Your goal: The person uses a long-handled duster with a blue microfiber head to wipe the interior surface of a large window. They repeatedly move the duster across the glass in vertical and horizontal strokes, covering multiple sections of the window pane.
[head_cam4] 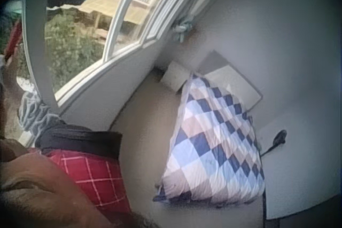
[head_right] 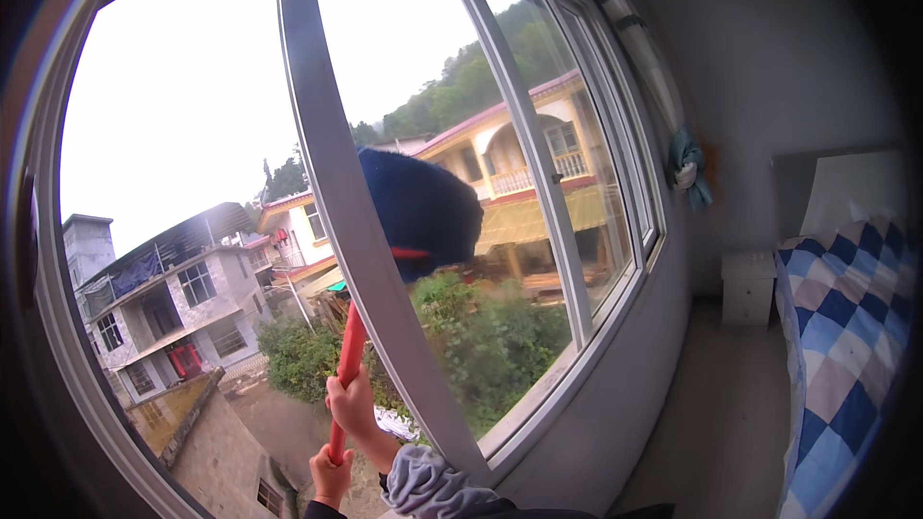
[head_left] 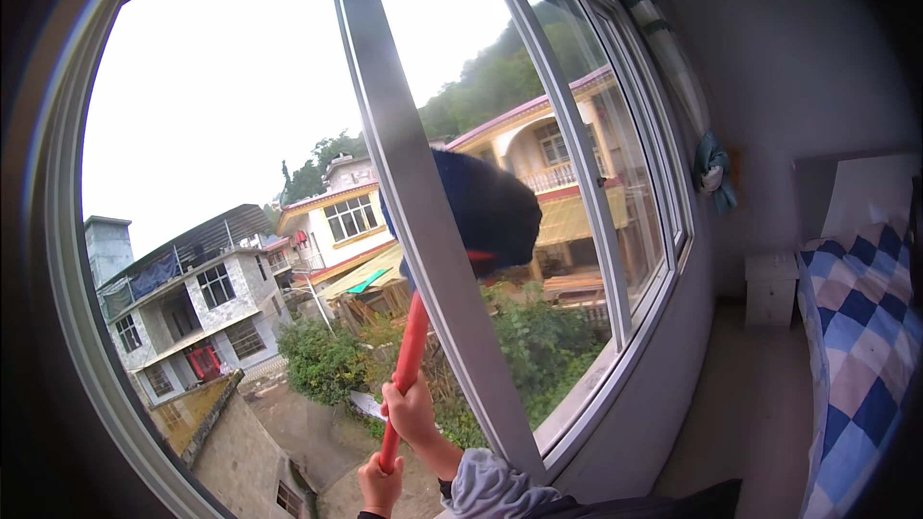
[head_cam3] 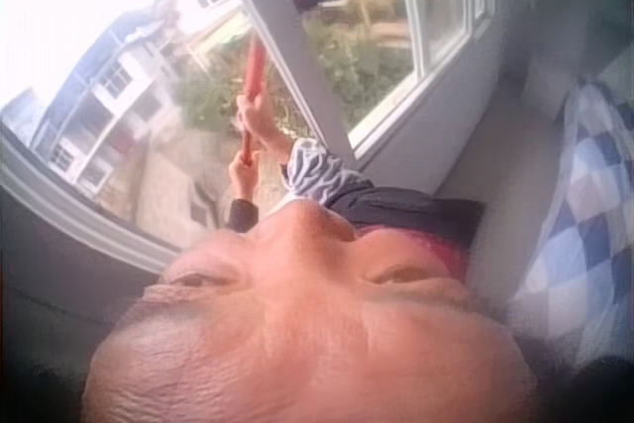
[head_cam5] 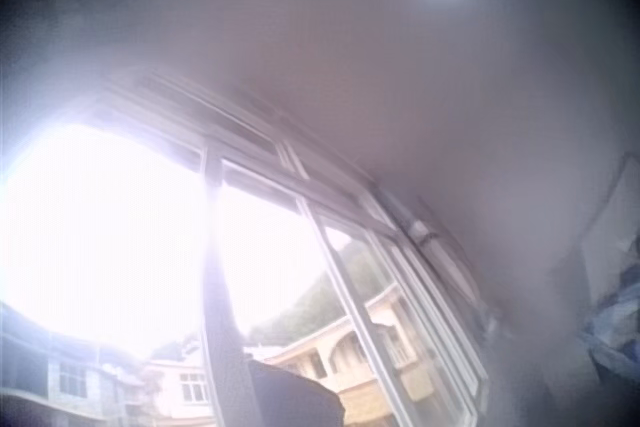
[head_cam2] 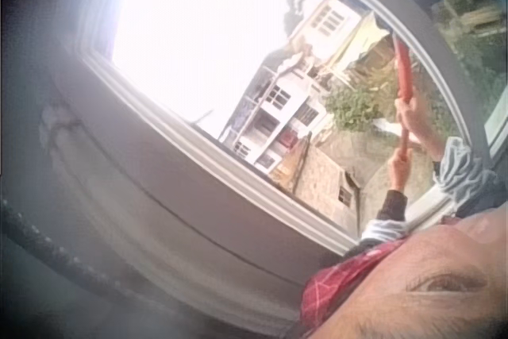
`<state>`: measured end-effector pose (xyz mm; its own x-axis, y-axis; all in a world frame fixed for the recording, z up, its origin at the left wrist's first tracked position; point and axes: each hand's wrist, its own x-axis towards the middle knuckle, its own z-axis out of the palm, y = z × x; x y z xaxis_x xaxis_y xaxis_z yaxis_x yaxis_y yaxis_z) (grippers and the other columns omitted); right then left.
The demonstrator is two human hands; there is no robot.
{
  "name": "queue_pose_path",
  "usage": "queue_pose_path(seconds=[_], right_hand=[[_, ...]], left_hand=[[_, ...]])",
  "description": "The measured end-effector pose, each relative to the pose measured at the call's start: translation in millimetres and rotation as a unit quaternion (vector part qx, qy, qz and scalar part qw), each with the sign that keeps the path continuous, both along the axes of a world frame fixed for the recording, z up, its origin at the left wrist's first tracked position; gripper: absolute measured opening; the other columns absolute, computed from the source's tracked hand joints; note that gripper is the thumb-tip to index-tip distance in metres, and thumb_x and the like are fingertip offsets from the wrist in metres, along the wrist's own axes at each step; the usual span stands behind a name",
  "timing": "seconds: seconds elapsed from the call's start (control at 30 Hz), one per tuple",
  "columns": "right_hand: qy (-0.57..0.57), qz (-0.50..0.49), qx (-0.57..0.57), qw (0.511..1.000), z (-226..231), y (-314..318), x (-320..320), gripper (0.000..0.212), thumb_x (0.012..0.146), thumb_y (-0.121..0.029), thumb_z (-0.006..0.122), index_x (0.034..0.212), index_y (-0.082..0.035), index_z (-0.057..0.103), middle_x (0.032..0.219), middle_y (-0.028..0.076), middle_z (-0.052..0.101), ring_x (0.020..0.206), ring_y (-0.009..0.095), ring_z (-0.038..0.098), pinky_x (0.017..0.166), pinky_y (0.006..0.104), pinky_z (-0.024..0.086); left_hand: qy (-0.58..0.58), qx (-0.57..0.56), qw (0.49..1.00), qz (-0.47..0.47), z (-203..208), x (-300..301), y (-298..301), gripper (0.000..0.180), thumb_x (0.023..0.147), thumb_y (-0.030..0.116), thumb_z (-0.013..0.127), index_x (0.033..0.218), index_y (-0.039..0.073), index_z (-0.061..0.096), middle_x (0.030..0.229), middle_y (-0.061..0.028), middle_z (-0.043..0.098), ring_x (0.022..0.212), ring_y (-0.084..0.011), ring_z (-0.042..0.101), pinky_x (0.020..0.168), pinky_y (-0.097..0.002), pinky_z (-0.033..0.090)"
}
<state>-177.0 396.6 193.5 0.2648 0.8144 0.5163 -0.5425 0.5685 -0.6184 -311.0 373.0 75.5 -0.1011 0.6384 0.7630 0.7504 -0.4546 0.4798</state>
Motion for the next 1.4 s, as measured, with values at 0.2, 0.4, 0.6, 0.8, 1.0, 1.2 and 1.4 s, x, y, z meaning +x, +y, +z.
queue_pose_path(seconds=[0.2,0.4,0.6,0.8,1.0,1.2,1.4], right_hand=[[-0.136,-0.218,0.139,0.956,98,-12,19,0.069,0.079,-0.008,0.06,0.136,0.006,0.024,0.111,0.026,0.049,0.101,0.035,0.056,0.088,0.0424,0.045],[-0.241,-0.286,0.404,0.835,70,-106,31,0.048,0.079,-0.002,0.058,0.126,-0.003,0.052,0.126,0.022,0.049,0.109,0.038,0.054,0.093,0.0429,0.046],[-0.223,-0.302,0.528,0.762,45,-119,133,0.027,0.071,0.006,0.061,0.092,-0.01,0.068,0.083,0.007,0.065,0.065,0.02,0.063,0.06,0.0306,0.051],[-0.241,-0.407,0.435,0.766,30,-115,205,0.025,0.066,0.008,0.059,0.081,-0.01,0.066,0.064,0.003,0.059,0.049,0.017,0.054,0.044,0.0284,0.042],[-0.277,-0.416,0.375,0.781,9,-125,252,0.025,0.065,0.007,0.056,0.081,-0.01,0.065,0.064,0.003,0.06,0.051,0.019,0.058,0.047,0.0304,0.043],[-0.299,-0.429,0.322,0.789,-22,-119,265,0.027,0.063,0.009,0.054,0.08,-0.009,0.065,0.063,0.003,0.06,0.051,0.02,0.057,0.047,0.0306,0.042],[-0.334,-0.428,0.249,0.802,-74,-122,284,0.024,0.066,0.007,0.053,0.078,-0.01,0.065,0.063,0.004,0.059,0.048,0.021,0.054,0.044,0.0317,0.04]], left_hand=[[-0.023,0.117,0.993,0.016,123,47,25,0.026,0.073,0.019,0.075,0.071,0.002,0.055,0.061,-0.0191,0.058,0.061,-0.0398,0.059,0.055,-0.0442,0.044],[0.03,0.15,0.986,-0.058,276,101,39,0.03,0.078,0.025,0.068,0.083,-0.004,0.063,0.061,-0.0142,0.061,0.058,-0.0301,0.061,0.058,-0.04,0.047],[0.018,0.152,0.955,-0.255,390,150,108,0.027,0.083,0.027,0.065,0.083,0.0,0.065,0.072,-0.0157,0.064,0.067,-0.0285,0.064,0.06,-0.0371,0.048],[0.024,0.16,0.949,-0.27,414,183,156,0.028,0.083,0.027,0.07,0.095,0.003,0.063,0.079,-0.0076,0.064,0.067,-0.0209,0.063,0.059,-0.0359,0.05],[0.103,0.252,0.96,-0.073,283,185,160,0.029,0.076,0.022,0.073,0.098,0.005,0.063,0.079,-0.0107,0.063,0.07,-0.0247,0.063,0.063,-0.0379,0.05],[-0.47,-0.251,0.667,-0.521,58,119,167,0.022,0.096,0.018,0.056,0.114,0.007,0.059,0.094,-0.002,0.061,0.08,-0.01,0.061,0.064,-0.0255,0.051],[0.146,-0.008,0.976,-0.163,-88,83,108,0.022,0.077,0.015,0.068,0.096,0.006,0.061,0.065,-0.015,0.062,0.064,-0.0355,0.064,0.055,-0.0383,0.05]])
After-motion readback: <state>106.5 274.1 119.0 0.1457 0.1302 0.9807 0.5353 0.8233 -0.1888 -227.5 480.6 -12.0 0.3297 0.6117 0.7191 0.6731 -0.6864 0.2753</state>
